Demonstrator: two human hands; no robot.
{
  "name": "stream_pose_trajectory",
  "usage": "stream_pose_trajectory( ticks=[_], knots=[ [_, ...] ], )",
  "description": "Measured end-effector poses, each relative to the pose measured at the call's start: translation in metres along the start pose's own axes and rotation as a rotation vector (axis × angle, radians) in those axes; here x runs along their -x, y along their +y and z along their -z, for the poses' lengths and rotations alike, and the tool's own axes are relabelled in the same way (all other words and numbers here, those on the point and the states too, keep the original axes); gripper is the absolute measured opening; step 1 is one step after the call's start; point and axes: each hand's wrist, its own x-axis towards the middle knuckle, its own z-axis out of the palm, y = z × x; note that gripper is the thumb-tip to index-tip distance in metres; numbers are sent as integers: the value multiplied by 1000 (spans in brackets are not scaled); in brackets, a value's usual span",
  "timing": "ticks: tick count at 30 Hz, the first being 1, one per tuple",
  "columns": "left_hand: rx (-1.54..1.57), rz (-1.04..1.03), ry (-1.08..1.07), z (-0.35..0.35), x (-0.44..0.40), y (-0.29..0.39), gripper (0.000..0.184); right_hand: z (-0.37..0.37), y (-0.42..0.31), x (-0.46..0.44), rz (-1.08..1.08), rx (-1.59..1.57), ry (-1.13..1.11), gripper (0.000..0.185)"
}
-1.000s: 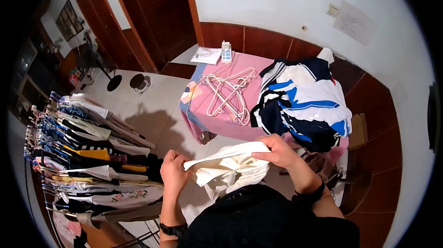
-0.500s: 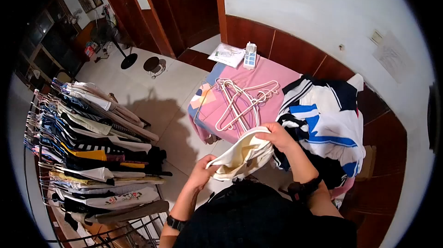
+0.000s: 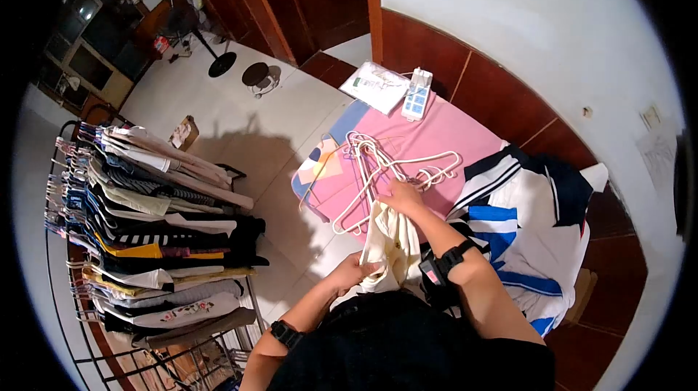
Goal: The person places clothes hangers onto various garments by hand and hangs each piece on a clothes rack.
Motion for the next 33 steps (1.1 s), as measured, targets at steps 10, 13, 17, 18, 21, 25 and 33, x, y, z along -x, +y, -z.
stream_pose_trajectory(
  ticks=[10,13,17,18,21,25,33],
  knots=[
    [170,-2,119,6,3,13,39,-27,-15,-70,234,360,264,27],
    [104,21,126,11,6,18,38,-34,-6,-84,324,381,365,22],
    [74,-64,117,18,5,5,36,-40,6,-86,463,427,508,13],
    [73,-66,117,18,7,6,36,-36,3,-83,492,456,516,13],
    [32,-83,92,22,12,3,35,-22,3,-74,472,331,418,13],
    [8,-65,94,16,39,23,31,17,-15,-27,413,84,261,17],
    [46,-311,23,35,94,5,26,93,-67,128,450,-100,528,17]
  ],
)
